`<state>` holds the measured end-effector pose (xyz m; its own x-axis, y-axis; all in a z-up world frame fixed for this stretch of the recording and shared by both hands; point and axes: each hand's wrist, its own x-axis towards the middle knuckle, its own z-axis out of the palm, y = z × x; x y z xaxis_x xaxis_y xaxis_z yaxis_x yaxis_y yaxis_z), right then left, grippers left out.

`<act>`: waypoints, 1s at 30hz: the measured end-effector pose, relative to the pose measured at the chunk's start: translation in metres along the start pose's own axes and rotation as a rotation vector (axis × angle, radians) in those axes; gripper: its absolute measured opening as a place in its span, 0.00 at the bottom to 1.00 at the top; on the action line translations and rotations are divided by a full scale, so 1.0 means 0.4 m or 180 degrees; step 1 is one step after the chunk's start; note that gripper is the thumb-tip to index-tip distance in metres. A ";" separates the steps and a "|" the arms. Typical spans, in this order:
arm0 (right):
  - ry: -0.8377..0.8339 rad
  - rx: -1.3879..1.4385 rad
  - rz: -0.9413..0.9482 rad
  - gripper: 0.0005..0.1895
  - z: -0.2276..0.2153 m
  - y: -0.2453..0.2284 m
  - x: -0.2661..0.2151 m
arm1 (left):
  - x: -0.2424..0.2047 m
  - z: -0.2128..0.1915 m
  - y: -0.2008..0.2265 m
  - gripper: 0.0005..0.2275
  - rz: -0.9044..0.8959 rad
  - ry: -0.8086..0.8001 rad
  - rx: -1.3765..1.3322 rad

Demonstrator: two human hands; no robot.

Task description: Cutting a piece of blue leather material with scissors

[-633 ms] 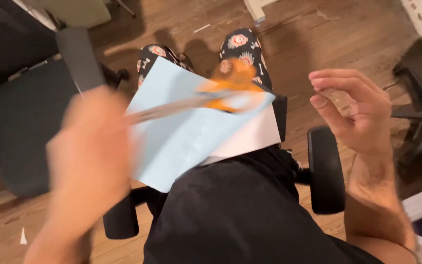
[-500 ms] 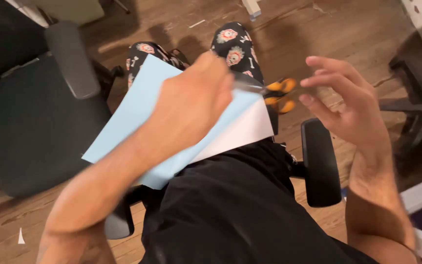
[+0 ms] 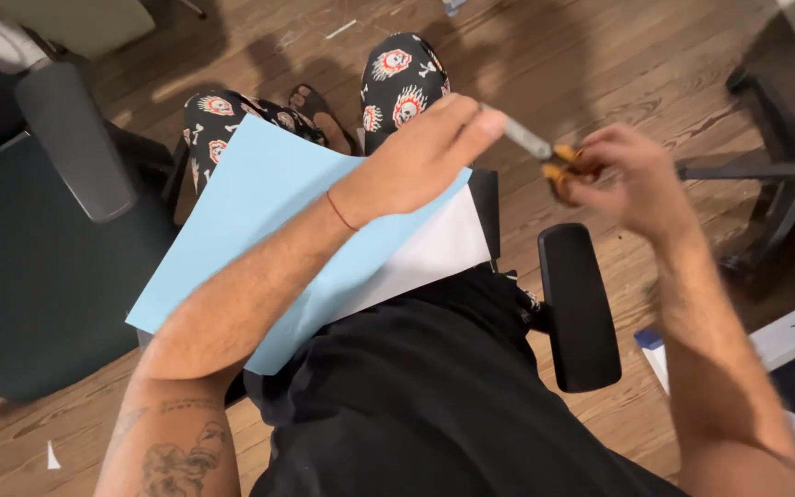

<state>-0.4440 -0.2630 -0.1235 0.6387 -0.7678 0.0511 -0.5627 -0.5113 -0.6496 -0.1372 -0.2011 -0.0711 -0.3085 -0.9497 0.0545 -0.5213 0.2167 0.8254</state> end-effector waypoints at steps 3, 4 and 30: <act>0.0061 -0.0020 0.0032 0.09 -0.029 0.098 0.000 | -0.017 0.052 -0.137 0.18 0.0138 -0.0272 0.0392; 0.0040 -0.0089 0.0061 0.10 -0.041 0.124 -0.004 | -0.030 0.080 -0.193 0.26 0.0061 -0.0481 0.1138; -0.2794 -0.0812 0.0948 0.17 -0.114 -0.092 0.266 | -0.114 -0.008 -0.075 0.05 0.0485 -0.0173 -0.0688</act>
<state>-0.3792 -0.3434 -0.0596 0.5580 -0.3699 -0.7428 -0.7965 -0.4900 -0.3543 -0.1047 -0.1650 -0.0965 -0.4156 -0.8950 0.1618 -0.2853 0.2973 0.9112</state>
